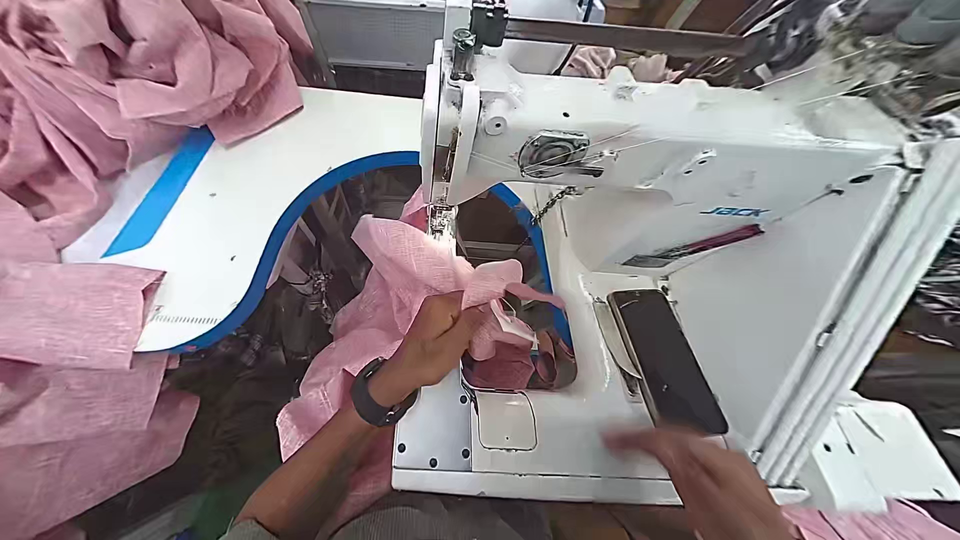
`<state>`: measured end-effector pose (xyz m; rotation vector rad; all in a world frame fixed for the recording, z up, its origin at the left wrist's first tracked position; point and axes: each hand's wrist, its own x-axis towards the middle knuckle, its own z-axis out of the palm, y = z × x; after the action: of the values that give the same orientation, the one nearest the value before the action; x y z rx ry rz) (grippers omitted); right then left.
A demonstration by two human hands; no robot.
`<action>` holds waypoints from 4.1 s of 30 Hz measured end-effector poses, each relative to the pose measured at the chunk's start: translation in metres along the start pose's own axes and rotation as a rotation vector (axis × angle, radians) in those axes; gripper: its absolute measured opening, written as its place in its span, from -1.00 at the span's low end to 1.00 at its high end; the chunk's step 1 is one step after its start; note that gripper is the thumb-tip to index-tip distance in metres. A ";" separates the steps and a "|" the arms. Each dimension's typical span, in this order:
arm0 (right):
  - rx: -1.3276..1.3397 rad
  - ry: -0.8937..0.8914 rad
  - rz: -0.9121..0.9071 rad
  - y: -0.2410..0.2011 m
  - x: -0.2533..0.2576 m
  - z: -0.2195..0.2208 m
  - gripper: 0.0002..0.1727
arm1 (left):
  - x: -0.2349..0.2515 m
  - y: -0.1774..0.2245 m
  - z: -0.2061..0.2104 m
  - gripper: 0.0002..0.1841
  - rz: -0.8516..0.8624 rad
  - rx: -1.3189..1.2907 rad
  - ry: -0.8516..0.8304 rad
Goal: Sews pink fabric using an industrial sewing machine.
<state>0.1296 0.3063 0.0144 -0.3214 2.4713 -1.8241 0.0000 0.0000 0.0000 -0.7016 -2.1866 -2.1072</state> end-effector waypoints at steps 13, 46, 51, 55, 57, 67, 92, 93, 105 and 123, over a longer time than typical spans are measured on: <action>-0.887 0.309 0.047 -0.079 0.191 0.034 -0.64 | -0.066 0.000 -0.145 -0.34 -0.249 0.450 0.214; -0.493 -0.143 -0.363 -0.014 0.199 0.110 -0.78 | 0.001 -0.033 -0.036 -0.54 -0.062 0.768 0.088; -0.469 -0.231 -0.321 -0.016 0.195 0.115 -0.76 | 0.008 -0.042 -0.041 -0.52 0.060 0.820 0.080; -0.599 -0.227 -0.344 -0.019 0.191 0.116 -0.78 | 0.005 -0.040 -0.038 -0.55 0.101 0.803 0.109; -0.589 -0.206 -0.361 -0.018 0.195 0.119 -0.78 | 0.005 -0.038 -0.038 -0.54 0.084 0.726 0.109; -0.046 -0.009 -0.175 -0.009 0.200 0.147 -0.94 | 0.008 -0.036 -0.036 -0.61 0.087 0.557 0.137; -1.421 0.095 -0.447 -0.077 0.119 0.101 -0.82 | -0.044 0.036 -0.050 -0.63 -0.373 0.407 -0.169; -1.432 0.052 -0.492 -0.087 0.119 0.116 -0.83 | -0.053 0.032 -0.037 -0.68 -0.249 0.516 -0.054; -1.117 -0.124 -0.154 -0.089 0.165 0.181 -0.78 | -0.018 -0.023 -0.044 -0.75 -0.077 0.293 0.088; -1.164 -0.387 0.252 -0.101 0.165 0.160 -0.70 | -0.036 -0.019 -0.069 -0.71 -0.107 0.314 0.102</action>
<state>0.0088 0.0951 0.0751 -0.3145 2.7624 -0.0579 0.0064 -0.0763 -0.0235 -0.4515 -2.4652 -1.7344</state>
